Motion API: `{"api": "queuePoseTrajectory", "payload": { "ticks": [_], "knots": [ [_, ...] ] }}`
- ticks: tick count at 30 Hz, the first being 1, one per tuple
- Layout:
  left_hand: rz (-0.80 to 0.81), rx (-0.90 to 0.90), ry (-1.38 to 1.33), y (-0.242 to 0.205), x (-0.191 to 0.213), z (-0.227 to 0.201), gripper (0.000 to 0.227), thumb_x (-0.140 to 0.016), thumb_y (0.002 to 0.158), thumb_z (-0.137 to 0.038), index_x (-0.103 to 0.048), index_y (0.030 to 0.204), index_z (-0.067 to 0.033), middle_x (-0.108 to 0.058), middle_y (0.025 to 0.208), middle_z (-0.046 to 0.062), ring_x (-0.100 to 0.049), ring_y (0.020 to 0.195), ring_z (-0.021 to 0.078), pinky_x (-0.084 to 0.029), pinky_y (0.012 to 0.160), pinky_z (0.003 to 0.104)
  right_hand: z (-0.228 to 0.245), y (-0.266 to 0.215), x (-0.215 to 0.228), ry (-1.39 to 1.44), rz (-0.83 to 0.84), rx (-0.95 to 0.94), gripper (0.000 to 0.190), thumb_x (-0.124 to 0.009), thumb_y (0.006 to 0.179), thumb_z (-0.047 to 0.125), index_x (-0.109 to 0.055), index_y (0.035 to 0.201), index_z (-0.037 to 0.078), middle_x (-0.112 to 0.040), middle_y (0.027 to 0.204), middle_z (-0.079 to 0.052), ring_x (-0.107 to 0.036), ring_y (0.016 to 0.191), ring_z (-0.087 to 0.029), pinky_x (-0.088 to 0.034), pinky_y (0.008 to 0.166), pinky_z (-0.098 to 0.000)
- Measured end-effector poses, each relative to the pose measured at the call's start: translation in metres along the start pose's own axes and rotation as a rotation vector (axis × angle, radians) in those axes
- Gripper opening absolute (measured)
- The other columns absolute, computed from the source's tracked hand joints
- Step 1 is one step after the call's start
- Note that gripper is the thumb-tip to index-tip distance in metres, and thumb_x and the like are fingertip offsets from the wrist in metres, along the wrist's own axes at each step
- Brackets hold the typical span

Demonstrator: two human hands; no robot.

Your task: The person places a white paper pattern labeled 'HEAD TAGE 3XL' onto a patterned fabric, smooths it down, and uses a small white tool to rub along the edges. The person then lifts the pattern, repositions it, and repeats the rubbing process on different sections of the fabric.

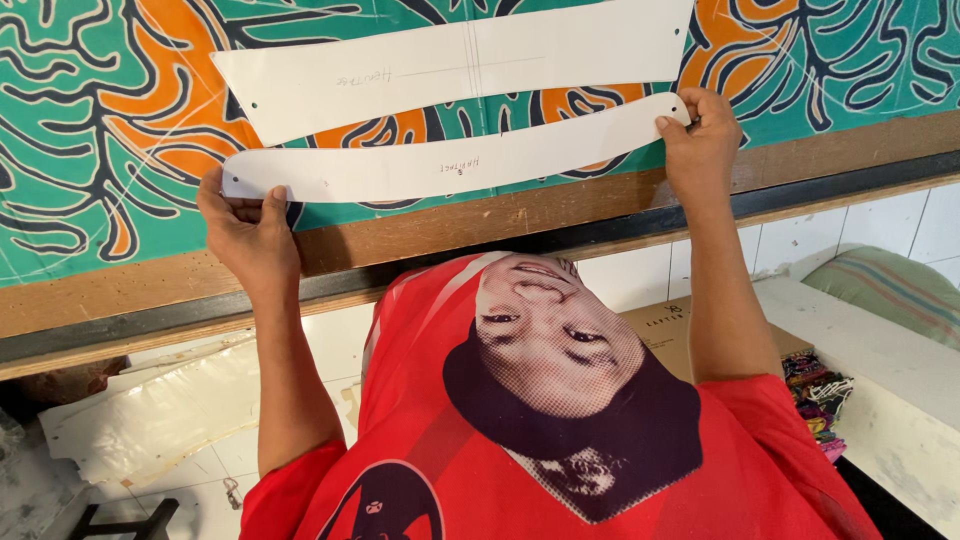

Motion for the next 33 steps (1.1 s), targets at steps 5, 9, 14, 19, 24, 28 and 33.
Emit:
{"api": "queuePoseTrajectory", "payload": {
  "ticks": [5, 9, 14, 19, 24, 28, 33],
  "knots": [
    [-0.004, -0.052, -0.066, 0.002, 0.002, 0.003, 0.043, -0.074, 0.107, 0.006, -0.05, 0.142, 0.0053, -0.066, 0.109, 0.007, -0.06, 0.09, 0.009, -0.055, 0.082, 0.024, -0.016, 0.001, -0.002, 0.187, -0.022, -0.183, 0.024, -0.072, 0.095, -0.006, -0.068, 0.117, 0.001, -0.068, 0.104, -0.005, -0.063, 0.084, -0.007, -0.054, 0.073, -0.0212],
    [0.011, 0.134, -0.497, 0.004, 0.003, 0.019, 0.035, -0.065, 0.11, 0.005, -0.05, 0.141, 0.002, -0.071, 0.115, 0.01, -0.067, 0.095, 0.0102, -0.055, 0.083, 0.025, -0.026, 0.002, -0.002, 0.603, -0.027, -0.329, 0.018, -0.069, 0.099, -0.008, -0.068, 0.115, 0.0, -0.07, 0.097, -0.005, -0.062, 0.074, -0.006, -0.051, 0.066, -0.0189],
    [-0.006, 0.27, -0.878, 0.0, 0.01, 0.009, 0.033, -0.064, 0.105, -0.001, -0.05, 0.135, -0.0051, -0.07, 0.112, 0.013, -0.07, 0.09, 0.0183, -0.06, 0.076, 0.034, -0.035, -0.008, 0.01, 0.977, -0.06, -0.486, 0.012, -0.069, 0.1, -0.008, -0.066, 0.109, 0.0, -0.071, 0.092, -0.011, -0.065, 0.07, -0.013, -0.045, 0.051, -0.0233],
    [0.043, 0.36, -1.325, -0.004, 0.007, -0.005, 0.042, -0.066, 0.105, 0.002, -0.049, 0.141, -0.0096, -0.069, 0.121, 0.009, -0.072, 0.108, 0.0193, -0.063, 0.095, 0.035, -0.005, -0.006, 0.025, 1.462, 0.087, -0.284, 0.01, -0.067, 0.105, -0.005, -0.063, 0.112, 0.001, -0.071, 0.097, -0.017, -0.065, 0.072, -0.018, -0.046, 0.053, -0.025],
    [0.276, 0.27, -1.438, 0.006, -0.03, -0.042, 0.038, -0.073, 0.111, -0.003, -0.054, 0.144, -0.0091, -0.067, 0.102, 0.005, -0.066, 0.085, 0.0129, -0.055, 0.074, 0.026, 0.036, 0.006, 0.014, 1.486, 0.205, -0.19, 0.01, -0.068, 0.106, -0.002, -0.066, 0.114, 0.005, -0.071, 0.093, -0.013, -0.062, 0.067, -0.016, -0.046, 0.052, -0.0237],
    [0.409, 0.354, -1.474, -0.004, -0.073, -0.079, 0.058, -0.073, 0.097, -0.004, -0.051, 0.151, -0.012, -0.067, 0.104, 0.005, -0.066, 0.085, 0.013, -0.054, 0.075, 0.023, 0.084, 0.011, -0.013, 1.323, 0.261, -0.161, 0.01, -0.066, 0.107, -0.003, -0.065, 0.112, 0.005, -0.071, 0.093, -0.01, -0.065, 0.072, -0.014, -0.045, 0.052, -0.023],
    [0.597, 0.454, -1.323, -0.02, -0.126, -0.129, 0.037, -0.073, 0.103, -0.007, -0.063, 0.138, -0.0028, -0.065, 0.093, 0.004, -0.065, 0.08, 0.0134, -0.055, 0.072, 0.027, 0.145, 0.015, -0.045, 1.211, 0.344, -0.109, 0.011, -0.062, 0.11, -0.004, -0.066, 0.116, 0.004, -0.071, 0.102, -0.006, -0.065, 0.078, -0.01, -0.045, 0.054, -0.0205]
  ]
}}
Point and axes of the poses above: each hand's wrist, its own y-axis towards the middle knuckle, its own x-axis out of the back of the hand, z = x × y, the point moved 9 cm from there along y, towards the middle knuckle
